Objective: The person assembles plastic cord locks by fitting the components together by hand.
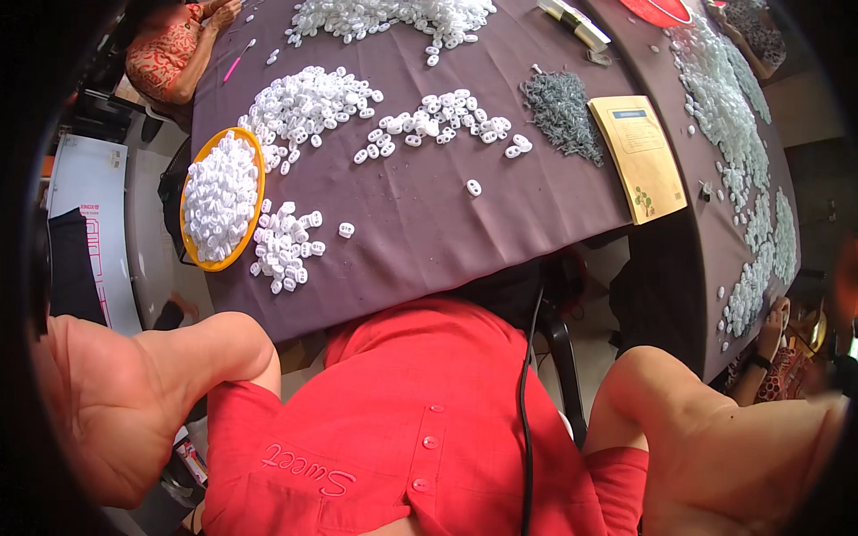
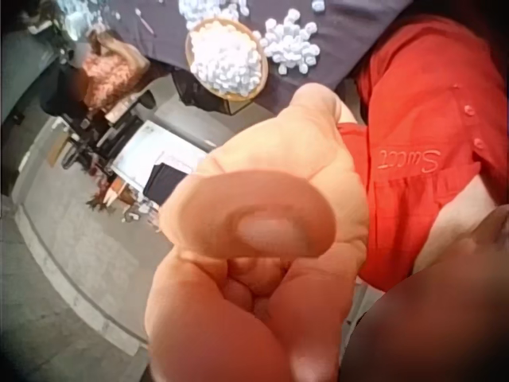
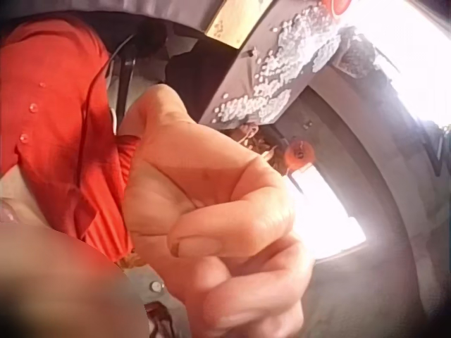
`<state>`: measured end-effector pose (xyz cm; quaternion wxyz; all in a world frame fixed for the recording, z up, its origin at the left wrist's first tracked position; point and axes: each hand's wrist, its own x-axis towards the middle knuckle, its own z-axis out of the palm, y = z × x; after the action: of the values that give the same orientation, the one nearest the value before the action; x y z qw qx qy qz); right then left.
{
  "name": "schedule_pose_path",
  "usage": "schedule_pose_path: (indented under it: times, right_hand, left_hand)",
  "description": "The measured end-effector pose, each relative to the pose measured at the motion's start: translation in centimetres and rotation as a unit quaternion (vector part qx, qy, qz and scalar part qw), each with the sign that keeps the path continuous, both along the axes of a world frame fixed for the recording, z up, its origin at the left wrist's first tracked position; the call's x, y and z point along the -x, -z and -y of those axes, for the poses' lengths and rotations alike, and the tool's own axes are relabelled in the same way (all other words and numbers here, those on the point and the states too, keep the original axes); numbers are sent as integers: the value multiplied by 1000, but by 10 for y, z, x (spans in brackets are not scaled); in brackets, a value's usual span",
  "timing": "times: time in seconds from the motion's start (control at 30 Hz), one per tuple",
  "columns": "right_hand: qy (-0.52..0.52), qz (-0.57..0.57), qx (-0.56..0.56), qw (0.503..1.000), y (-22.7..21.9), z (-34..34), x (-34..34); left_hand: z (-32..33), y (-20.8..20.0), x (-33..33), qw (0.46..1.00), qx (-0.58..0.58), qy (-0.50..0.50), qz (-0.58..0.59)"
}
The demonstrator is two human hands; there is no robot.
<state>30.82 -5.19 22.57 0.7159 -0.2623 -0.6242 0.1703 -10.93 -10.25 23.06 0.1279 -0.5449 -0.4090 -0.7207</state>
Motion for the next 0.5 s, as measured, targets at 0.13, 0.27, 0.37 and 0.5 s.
schedule_pose_path:
  times: [0.13,0.27,0.37,0.5]
  right_hand:
    - [15,-11,-20,1000,8,2,-9]
    - [27,-22,-32,999,16,2,7]
    - [39,-25,-35,998,18,-5,26]
    - [59,-23,-21,998,20,-10,37]
  left_hand:
    - [-4,5,1,1000,8,11,-22]
    - [-3,9,4,999,24,18,-45]
    - [-2,11,6,997,42,26,-55]
    - [-6,15,5,993,84,42,-64]
